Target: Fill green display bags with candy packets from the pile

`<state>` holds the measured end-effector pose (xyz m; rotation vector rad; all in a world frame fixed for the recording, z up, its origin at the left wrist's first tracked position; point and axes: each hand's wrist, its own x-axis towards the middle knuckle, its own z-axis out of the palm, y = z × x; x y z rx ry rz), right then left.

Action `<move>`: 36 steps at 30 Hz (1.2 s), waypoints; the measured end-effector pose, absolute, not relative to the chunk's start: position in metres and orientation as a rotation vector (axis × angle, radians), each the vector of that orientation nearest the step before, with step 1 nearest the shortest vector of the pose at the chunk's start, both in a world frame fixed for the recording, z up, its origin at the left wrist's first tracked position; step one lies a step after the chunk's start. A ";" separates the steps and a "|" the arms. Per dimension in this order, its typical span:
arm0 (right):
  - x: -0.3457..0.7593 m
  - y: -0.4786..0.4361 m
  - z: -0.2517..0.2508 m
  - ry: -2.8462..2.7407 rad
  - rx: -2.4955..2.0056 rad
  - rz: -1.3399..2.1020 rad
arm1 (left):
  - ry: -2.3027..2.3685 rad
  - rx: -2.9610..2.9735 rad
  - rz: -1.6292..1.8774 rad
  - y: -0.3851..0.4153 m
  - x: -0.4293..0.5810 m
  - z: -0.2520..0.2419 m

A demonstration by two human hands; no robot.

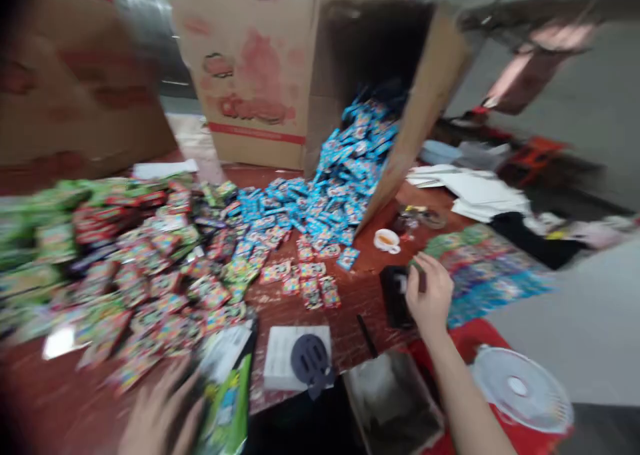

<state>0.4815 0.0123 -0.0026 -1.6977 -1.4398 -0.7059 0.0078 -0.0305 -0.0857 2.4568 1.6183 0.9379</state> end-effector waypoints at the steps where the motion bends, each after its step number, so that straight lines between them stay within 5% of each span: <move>1: 0.444 0.016 -0.006 -1.532 -1.591 -0.511 | 1.695 2.471 0.785 -0.036 0.012 -0.080; 6: 0.247 0.038 -0.017 -2.071 -1.307 0.550 | 1.760 2.547 0.384 -0.046 0.028 -0.075; 19: 0.165 0.064 -0.044 -2.179 -1.736 0.591 | 1.782 2.450 0.421 -0.050 0.024 -0.074; 29: 0.162 0.079 -0.054 -1.813 -1.655 1.001 | 1.775 2.339 0.618 -0.052 0.019 -0.073; 36: 0.171 0.058 -0.036 -1.588 -1.239 1.604 | 1.786 2.246 0.790 -0.056 0.018 -0.079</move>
